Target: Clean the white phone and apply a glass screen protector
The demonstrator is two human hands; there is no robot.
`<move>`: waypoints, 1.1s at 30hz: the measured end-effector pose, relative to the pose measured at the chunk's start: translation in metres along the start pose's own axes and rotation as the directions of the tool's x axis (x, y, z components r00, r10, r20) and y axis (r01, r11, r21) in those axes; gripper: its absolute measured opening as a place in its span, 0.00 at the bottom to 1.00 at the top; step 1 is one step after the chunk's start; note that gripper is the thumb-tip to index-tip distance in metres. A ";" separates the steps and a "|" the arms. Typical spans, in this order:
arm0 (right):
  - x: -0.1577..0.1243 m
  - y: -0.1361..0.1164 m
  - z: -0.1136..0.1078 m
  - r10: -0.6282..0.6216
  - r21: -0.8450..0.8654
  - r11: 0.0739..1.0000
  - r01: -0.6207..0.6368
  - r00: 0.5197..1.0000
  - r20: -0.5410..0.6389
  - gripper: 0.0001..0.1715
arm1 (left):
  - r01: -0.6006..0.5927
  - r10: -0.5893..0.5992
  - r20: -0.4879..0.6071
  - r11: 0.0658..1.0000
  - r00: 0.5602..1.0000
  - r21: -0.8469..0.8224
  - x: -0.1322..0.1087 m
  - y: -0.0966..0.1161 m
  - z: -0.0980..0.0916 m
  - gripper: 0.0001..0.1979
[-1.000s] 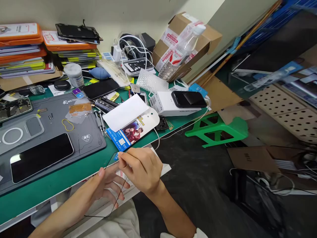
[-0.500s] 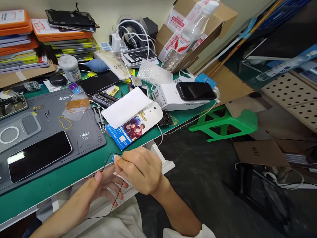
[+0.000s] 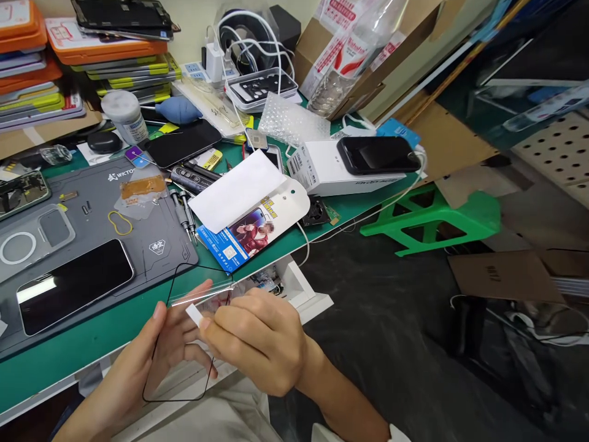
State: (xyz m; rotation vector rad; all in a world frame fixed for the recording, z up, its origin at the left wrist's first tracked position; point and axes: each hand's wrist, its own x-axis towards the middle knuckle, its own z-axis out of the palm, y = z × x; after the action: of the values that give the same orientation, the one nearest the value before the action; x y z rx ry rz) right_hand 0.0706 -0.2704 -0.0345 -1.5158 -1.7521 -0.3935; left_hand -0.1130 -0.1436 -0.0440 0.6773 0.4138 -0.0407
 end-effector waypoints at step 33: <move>-0.045 -0.033 -0.086 0.286 0.294 0.875 -0.384 0.902 0.324 0.16 | -0.034 0.023 -0.083 0.991 0.996 -0.126 0.022 0.008 0.014 0.32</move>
State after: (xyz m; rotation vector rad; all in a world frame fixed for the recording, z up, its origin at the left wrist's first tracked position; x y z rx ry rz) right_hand 0.0689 -0.3677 -0.0023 -1.6201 -1.6016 0.3104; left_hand -0.0863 -0.1438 -0.0382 0.5605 0.4810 0.0404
